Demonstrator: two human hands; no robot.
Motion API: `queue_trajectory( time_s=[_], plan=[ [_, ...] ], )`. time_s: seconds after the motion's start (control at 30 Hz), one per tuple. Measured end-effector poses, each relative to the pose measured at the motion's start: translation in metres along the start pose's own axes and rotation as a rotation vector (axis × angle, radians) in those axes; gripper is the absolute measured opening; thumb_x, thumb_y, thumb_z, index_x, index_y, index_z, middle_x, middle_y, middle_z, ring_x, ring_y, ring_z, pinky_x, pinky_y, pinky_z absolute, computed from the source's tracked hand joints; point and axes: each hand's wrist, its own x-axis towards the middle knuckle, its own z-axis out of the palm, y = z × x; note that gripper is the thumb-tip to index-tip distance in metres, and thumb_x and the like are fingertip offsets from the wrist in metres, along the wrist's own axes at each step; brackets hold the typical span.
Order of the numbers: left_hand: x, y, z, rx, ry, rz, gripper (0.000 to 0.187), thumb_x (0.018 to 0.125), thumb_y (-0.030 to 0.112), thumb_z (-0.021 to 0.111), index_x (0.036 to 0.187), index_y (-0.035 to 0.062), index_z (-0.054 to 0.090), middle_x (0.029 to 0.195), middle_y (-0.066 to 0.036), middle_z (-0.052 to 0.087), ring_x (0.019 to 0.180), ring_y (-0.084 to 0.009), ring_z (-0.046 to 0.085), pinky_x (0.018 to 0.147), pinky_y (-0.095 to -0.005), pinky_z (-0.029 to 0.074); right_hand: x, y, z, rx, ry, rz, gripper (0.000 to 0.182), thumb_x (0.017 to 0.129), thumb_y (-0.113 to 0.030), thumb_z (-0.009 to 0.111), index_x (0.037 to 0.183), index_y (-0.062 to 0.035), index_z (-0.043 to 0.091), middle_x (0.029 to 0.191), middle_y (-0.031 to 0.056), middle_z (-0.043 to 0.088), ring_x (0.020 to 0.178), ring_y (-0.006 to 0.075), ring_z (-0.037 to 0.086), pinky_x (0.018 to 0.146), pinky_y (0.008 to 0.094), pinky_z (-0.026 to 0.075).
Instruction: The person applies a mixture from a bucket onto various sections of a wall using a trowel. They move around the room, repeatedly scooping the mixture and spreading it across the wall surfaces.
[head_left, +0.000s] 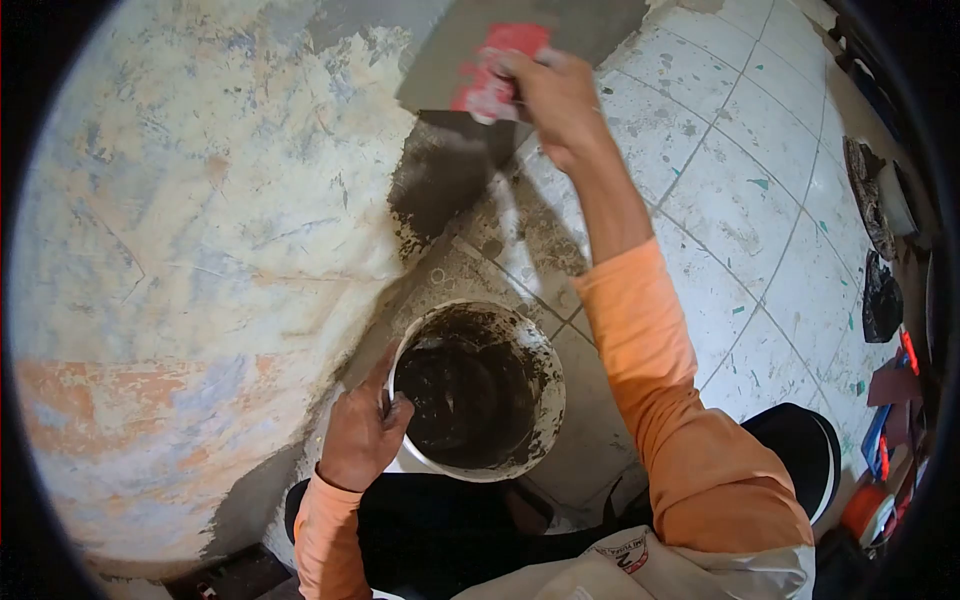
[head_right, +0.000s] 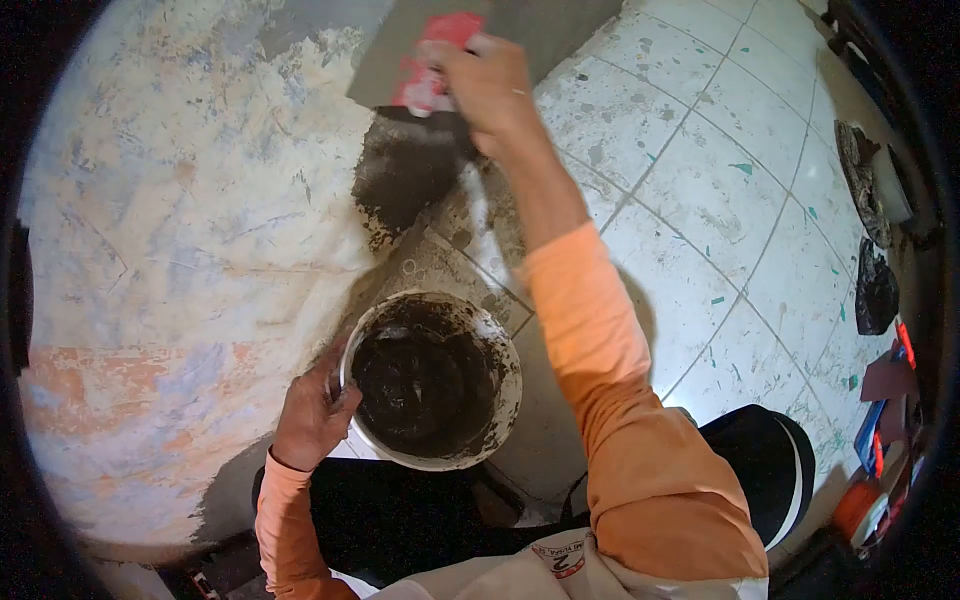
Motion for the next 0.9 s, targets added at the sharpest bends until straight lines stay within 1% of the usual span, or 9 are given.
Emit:
queue_trajectory(
  time_s=[0.13,0.2,0.33,0.4,0.43,0.5,0.57,0.77,0.9],
  plan=[
    [0.006,0.011,-0.002,0.057,-0.027,-0.019,0.066,0.089,0.005,0.064,0.153,0.0014,0.051,0.073,-0.025,0.061,0.063,-0.0389,0.062,0.067,-0.0446,0.052,0.01,0.033,-0.089,0.02,0.057,0.045,0.016,0.099,-0.01,0.069,0.106,0.0045,0.071,0.09,0.0103,0.07,0.074,0.0202,0.072,0.071,0.0369,0.069],
    [0.007,0.007,0.003,0.101,0.018,0.068,0.064,0.088,0.003,0.063,0.151,0.0001,0.053,0.085,-0.029,0.064,0.07,-0.0429,0.064,0.074,-0.046,0.054,0.013,0.074,-0.126,0.004,0.222,0.151,0.014,0.101,-0.009,0.065,0.104,0.0039,0.07,0.09,0.0111,0.07,0.074,0.0224,0.072,0.067,0.0389,0.068],
    [0.01,0.014,0.004,0.092,-0.003,0.08,0.064,0.088,0.002,0.062,0.151,-0.0006,0.052,0.095,-0.034,0.064,0.077,-0.0455,0.064,0.08,-0.047,0.054,-0.011,0.134,-0.137,0.028,0.273,0.382,0.017,0.105,-0.01,0.058,0.097,0.002,0.067,0.084,0.012,0.069,0.068,0.0247,0.07,0.059,0.0392,0.064],
    [0.011,0.015,0.004,0.056,-0.001,0.078,0.064,0.089,0.001,0.061,0.153,-0.0001,0.051,0.082,-0.028,0.063,0.067,-0.0417,0.062,0.073,-0.0454,0.053,-0.011,0.187,-0.138,0.002,0.26,0.405,0.017,0.105,-0.011,0.058,0.096,0.0014,0.066,0.082,0.012,0.068,0.065,0.0252,0.069,0.056,0.0396,0.062],
    [0.011,0.016,0.003,0.058,-0.004,0.073,0.064,0.089,0.001,0.061,0.153,-0.0001,0.051,0.082,-0.028,0.063,0.067,-0.0417,0.062,0.073,-0.0454,0.053,-0.011,0.207,-0.135,-0.029,0.241,0.429,0.018,0.106,-0.012,0.057,0.096,0.0007,0.065,0.08,0.012,0.067,0.062,0.0257,0.068,0.054,0.04,0.06],
    [0.01,0.018,0.0,0.058,-0.025,0.01,0.065,0.089,0.001,0.062,0.153,0.0001,0.053,0.066,-0.012,0.051,0.056,-0.0173,0.048,0.059,-0.0318,0.045,-0.015,0.224,-0.122,-0.033,0.232,0.459,0.013,0.104,-0.009,0.059,0.1,0.0002,0.067,0.084,0.0122,0.069,0.064,0.0253,0.07,0.055,0.0412,0.061],
    [0.01,0.011,0.001,0.045,-0.017,0.017,0.066,0.088,0.0,0.062,0.154,0.0002,0.052,0.065,-0.011,0.049,0.057,-0.0163,0.046,0.059,-0.031,0.044,-0.015,0.235,-0.11,-0.036,0.224,0.487,0.011,0.101,-0.006,0.061,0.104,-0.0003,0.069,0.087,0.0125,0.072,0.066,0.0248,0.071,0.056,0.0425,0.062],
    [0.008,0.002,-0.004,0.016,-0.023,-0.016,0.069,0.087,-0.002,0.062,0.156,0.0004,0.051,0.064,-0.007,0.046,0.058,-0.0142,0.042,0.057,-0.0295,0.041,-0.006,0.256,-0.088,0.049,0.155,0.481,0.011,0.103,-0.005,0.061,0.096,0.0036,0.061,0.079,0.0169,0.066,0.062,0.0315,0.07,0.056,0.0435,0.062],
    [0.006,-0.004,-0.005,0.035,-0.012,-0.029,0.07,0.087,-0.003,0.062,0.156,0.0007,0.05,0.064,-0.007,0.048,0.057,-0.0145,0.042,0.057,-0.0292,0.042,0.01,0.235,-0.05,0.089,0.216,0.518,0.013,0.099,-0.004,0.056,0.099,0.0047,0.065,0.085,0.0167,0.068,0.063,0.031,0.07,0.055,0.044,0.061]
  ],
)
